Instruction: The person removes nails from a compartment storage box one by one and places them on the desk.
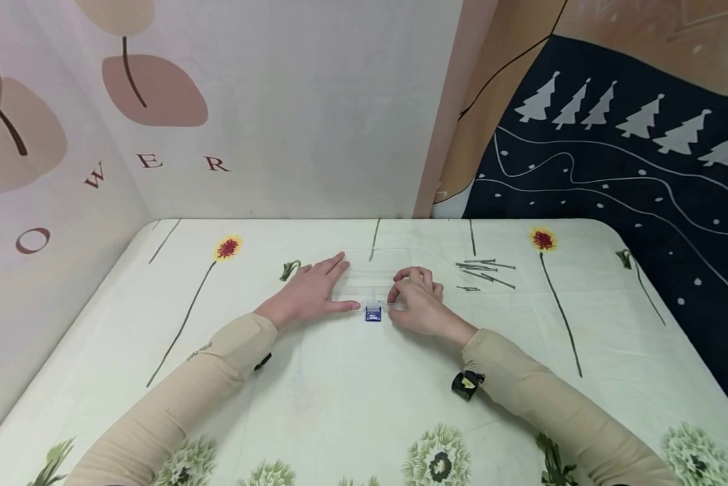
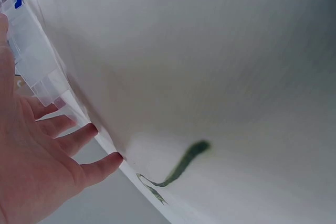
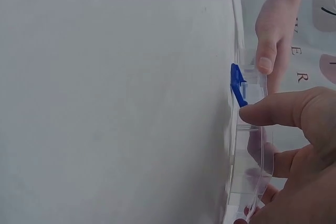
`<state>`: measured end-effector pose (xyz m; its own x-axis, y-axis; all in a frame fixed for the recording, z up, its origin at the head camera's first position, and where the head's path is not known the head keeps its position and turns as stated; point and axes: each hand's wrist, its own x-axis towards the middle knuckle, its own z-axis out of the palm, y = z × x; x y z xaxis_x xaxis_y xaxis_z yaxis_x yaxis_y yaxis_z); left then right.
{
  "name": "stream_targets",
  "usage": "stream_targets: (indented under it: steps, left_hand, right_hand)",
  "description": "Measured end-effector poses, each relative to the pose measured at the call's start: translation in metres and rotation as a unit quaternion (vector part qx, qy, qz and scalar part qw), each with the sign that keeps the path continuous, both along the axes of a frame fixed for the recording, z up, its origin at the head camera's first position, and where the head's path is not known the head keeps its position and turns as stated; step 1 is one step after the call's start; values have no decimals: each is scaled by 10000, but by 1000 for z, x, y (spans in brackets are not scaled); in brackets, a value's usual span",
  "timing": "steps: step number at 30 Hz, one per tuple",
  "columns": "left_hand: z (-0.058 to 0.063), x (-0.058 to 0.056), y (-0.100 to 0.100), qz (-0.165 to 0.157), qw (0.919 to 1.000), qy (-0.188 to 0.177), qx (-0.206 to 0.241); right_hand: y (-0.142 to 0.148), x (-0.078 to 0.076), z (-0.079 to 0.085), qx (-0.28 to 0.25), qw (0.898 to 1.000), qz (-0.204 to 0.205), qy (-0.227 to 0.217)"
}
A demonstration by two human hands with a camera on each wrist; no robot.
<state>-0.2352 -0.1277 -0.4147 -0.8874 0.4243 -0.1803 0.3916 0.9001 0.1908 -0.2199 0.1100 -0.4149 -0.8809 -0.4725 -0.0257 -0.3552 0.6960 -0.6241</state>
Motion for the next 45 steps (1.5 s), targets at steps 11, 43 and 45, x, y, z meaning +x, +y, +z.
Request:
stream_targets:
  steps: [11,43,45]
  left_hand:
    - [0,0,0,-13,10000,36,-42]
    - [3,2,0,-68,10000,49,2]
    - [3,2,0,-72,10000,31,3]
  right_hand:
    - [2,-1,-2,-295,9995,-40,-50]
    - [21,-6,10,-759,9946,150,688]
    - [25,-6,10,-743,9948,221,653]
